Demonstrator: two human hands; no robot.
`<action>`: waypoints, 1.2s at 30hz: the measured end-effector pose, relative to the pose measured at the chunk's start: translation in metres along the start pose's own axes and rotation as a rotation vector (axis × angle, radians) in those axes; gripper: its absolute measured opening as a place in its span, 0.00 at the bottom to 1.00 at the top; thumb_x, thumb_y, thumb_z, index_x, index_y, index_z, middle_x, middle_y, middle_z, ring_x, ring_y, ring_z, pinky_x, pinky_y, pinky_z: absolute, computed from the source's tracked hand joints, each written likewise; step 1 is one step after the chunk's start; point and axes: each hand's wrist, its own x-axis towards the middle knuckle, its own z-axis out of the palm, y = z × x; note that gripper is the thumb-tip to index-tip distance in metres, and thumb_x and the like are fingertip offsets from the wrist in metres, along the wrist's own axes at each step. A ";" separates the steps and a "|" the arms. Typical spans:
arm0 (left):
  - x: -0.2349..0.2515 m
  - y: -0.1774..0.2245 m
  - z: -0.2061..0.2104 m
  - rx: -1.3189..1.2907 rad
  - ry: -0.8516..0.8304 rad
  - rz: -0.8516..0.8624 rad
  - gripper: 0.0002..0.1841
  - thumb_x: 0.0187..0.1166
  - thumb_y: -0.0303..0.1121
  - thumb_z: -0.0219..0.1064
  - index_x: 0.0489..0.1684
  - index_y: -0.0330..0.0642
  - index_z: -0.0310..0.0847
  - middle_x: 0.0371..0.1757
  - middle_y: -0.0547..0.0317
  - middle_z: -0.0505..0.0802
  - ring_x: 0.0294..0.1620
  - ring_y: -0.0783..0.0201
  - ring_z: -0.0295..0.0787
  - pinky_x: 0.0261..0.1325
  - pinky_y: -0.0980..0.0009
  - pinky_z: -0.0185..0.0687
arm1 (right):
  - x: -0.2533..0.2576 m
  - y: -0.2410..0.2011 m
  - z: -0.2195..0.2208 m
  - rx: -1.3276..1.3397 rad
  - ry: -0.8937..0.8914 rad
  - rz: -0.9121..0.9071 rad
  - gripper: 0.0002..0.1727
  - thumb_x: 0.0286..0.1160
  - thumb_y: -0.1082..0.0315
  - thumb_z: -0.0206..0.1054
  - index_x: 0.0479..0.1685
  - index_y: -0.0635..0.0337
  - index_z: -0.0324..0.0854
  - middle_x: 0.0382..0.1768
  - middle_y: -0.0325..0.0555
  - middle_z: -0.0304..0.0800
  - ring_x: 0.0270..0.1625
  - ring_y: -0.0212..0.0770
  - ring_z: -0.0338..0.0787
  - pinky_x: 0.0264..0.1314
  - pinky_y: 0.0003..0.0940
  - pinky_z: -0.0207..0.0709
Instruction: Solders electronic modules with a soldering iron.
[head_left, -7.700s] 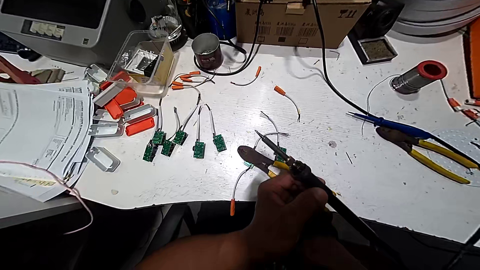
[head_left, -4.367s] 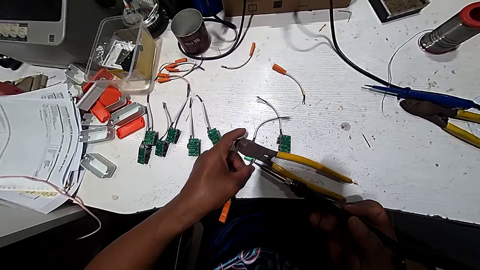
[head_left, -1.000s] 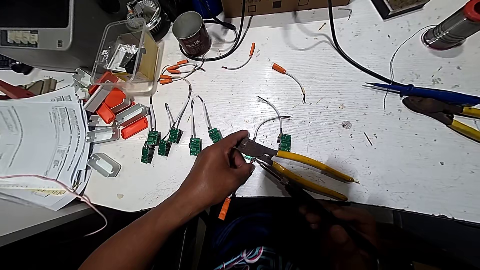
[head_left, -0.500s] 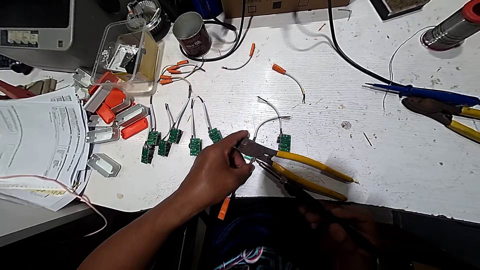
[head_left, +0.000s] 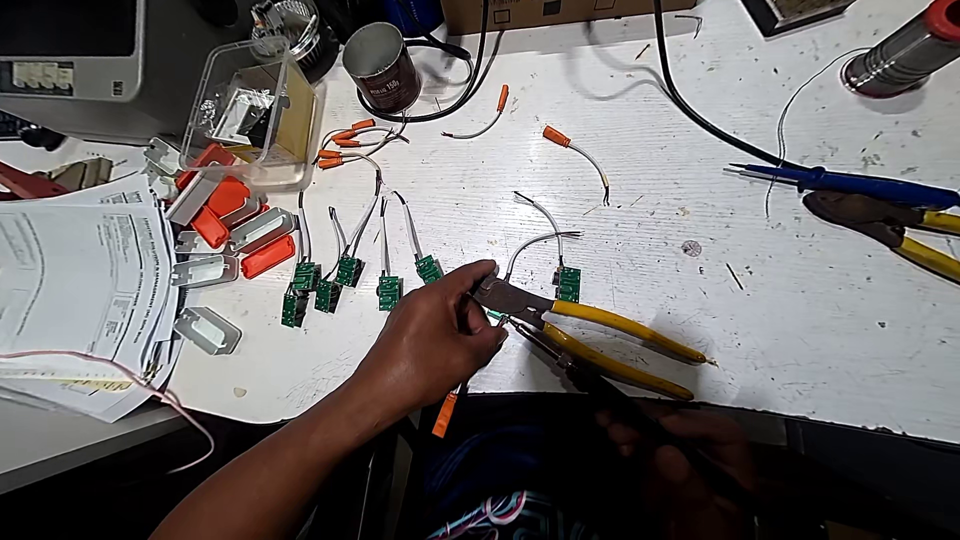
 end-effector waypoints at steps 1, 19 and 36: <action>0.000 0.000 0.000 -0.004 -0.002 0.006 0.36 0.67 0.39 0.79 0.82 0.56 0.76 0.22 0.77 0.89 0.20 0.79 0.83 0.27 0.78 0.82 | 0.000 0.000 0.000 0.000 -0.002 0.002 0.12 0.85 0.58 0.66 0.61 0.45 0.83 0.46 0.45 0.96 0.46 0.41 0.96 0.51 0.31 0.90; 0.000 0.000 -0.001 0.008 0.004 0.011 0.35 0.67 0.40 0.79 0.81 0.56 0.77 0.22 0.77 0.89 0.20 0.79 0.83 0.27 0.78 0.82 | -0.001 0.000 -0.002 -0.005 -0.001 0.012 0.11 0.85 0.58 0.66 0.61 0.44 0.83 0.45 0.44 0.96 0.46 0.40 0.96 0.50 0.31 0.90; 0.000 -0.001 -0.001 -0.026 -0.003 0.011 0.35 0.68 0.38 0.79 0.82 0.55 0.76 0.21 0.76 0.89 0.20 0.78 0.83 0.26 0.78 0.81 | -0.002 0.002 -0.002 0.000 -0.004 0.010 0.12 0.85 0.58 0.66 0.61 0.46 0.83 0.45 0.46 0.96 0.45 0.41 0.96 0.50 0.31 0.90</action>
